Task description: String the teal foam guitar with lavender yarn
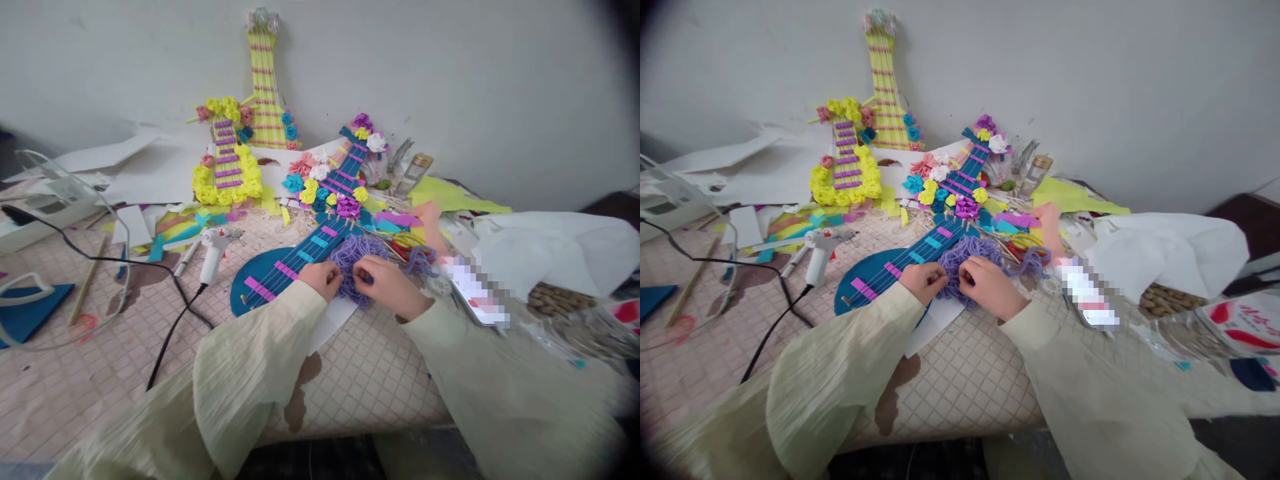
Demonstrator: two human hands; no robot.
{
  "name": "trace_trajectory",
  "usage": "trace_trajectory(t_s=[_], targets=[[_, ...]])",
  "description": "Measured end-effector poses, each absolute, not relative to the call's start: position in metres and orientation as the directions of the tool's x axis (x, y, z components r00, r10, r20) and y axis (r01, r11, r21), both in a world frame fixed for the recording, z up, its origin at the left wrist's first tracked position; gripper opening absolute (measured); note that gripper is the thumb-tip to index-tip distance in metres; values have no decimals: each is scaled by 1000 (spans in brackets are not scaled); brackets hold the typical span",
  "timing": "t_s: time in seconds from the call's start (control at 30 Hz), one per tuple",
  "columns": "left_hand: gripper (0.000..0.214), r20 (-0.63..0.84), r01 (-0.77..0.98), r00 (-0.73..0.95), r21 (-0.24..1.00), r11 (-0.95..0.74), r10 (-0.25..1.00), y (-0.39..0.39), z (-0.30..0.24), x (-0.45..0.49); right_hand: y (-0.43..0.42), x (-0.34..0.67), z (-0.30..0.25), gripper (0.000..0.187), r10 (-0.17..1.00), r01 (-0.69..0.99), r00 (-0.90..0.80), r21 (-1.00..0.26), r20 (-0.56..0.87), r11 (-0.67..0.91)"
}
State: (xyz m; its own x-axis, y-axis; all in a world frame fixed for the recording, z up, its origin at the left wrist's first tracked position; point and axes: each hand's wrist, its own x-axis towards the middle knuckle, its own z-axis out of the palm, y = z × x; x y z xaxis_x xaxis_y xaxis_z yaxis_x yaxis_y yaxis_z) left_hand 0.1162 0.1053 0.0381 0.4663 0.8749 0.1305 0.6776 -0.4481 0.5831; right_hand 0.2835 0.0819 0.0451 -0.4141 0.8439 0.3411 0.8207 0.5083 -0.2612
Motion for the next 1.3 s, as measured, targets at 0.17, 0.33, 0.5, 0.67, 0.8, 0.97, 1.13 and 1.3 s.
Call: trace_trajectory(t_s=[0.17,0.33,0.5,0.67,0.8,0.97,1.13,1.3], targets=[[12,127,675,455,597,-435,881,104,39,116,78,286,51,8,827,826,-359,-266,433,497],[13,115,687,444,594,-420,889,105,40,116,76,284,55,13,723,727,-503,-221,474,651],[13,106,690,452,588,-422,886,106,39,116,83,283,59,17,649,697,-685,39,331,716],[13,115,689,454,584,-430,883,105,41,116,90,280,62,14,653,687,-717,87,243,722],[16,134,689,451,576,-440,882,104,41,116,89,277,59,8,732,742,-623,-87,276,665],[16,172,687,461,552,-473,870,103,38,117,86,280,56,6,853,725,-511,-480,105,494],[16,216,656,480,555,-512,850,101,36,117,86,288,62,10,838,600,-529,-756,-132,260],[15,250,636,473,567,-524,845,103,35,117,84,288,64,10,900,589,-428,-781,-84,207]])
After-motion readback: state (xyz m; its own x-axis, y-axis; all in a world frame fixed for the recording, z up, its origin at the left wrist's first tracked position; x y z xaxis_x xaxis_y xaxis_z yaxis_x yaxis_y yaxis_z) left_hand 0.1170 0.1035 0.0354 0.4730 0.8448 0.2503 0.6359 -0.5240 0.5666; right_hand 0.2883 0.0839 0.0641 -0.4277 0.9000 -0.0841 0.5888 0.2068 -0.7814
